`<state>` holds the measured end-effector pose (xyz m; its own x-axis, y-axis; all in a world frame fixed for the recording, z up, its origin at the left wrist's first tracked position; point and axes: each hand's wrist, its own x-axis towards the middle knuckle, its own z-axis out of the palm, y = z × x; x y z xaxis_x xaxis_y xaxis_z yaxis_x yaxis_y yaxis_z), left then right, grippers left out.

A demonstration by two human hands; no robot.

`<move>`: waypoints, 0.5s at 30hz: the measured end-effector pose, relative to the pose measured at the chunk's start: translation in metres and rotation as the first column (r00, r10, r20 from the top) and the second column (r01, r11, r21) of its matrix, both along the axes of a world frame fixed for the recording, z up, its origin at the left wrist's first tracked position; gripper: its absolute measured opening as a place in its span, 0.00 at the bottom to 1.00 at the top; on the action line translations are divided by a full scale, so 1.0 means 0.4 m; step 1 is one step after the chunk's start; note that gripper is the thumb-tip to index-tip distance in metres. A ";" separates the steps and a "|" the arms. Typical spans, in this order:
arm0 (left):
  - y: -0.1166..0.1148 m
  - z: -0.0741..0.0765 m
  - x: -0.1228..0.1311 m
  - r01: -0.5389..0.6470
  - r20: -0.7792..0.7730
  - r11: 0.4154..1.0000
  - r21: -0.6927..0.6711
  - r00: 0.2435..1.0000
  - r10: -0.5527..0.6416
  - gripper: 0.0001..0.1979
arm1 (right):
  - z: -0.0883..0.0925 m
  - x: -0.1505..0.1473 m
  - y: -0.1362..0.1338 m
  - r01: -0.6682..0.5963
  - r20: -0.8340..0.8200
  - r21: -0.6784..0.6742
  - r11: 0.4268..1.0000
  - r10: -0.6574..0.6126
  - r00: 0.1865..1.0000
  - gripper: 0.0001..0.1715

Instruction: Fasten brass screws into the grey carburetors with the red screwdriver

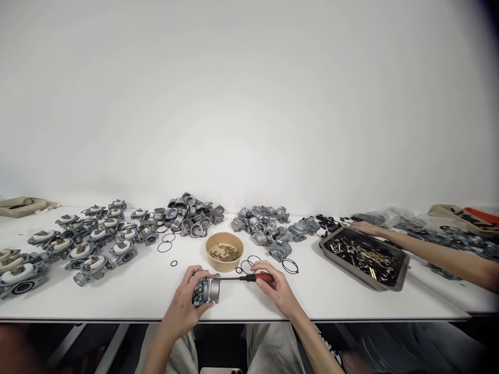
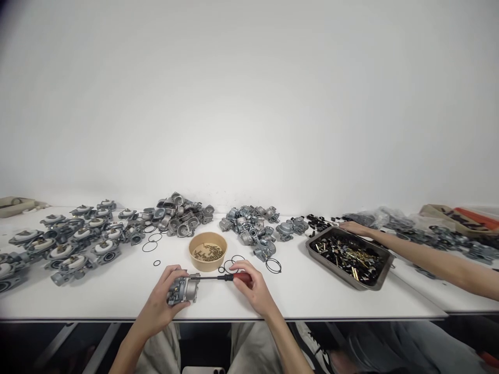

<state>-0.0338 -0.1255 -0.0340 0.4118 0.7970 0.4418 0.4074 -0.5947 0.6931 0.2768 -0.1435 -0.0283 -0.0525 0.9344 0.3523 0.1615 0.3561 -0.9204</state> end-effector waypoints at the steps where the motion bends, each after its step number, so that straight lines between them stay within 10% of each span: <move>1: 0.000 0.000 0.000 -0.002 0.001 1.000 0.005 1.000 0.002 0.21 | 0.001 0.001 0.000 -0.009 0.003 0.003 1.000 0.009 1.000 0.29; 15: -0.001 0.007 -0.001 -0.004 -0.006 1.000 -0.007 1.000 0.004 0.21 | -0.006 -0.003 0.008 0.034 0.028 -0.027 0.999 -0.033 0.999 0.27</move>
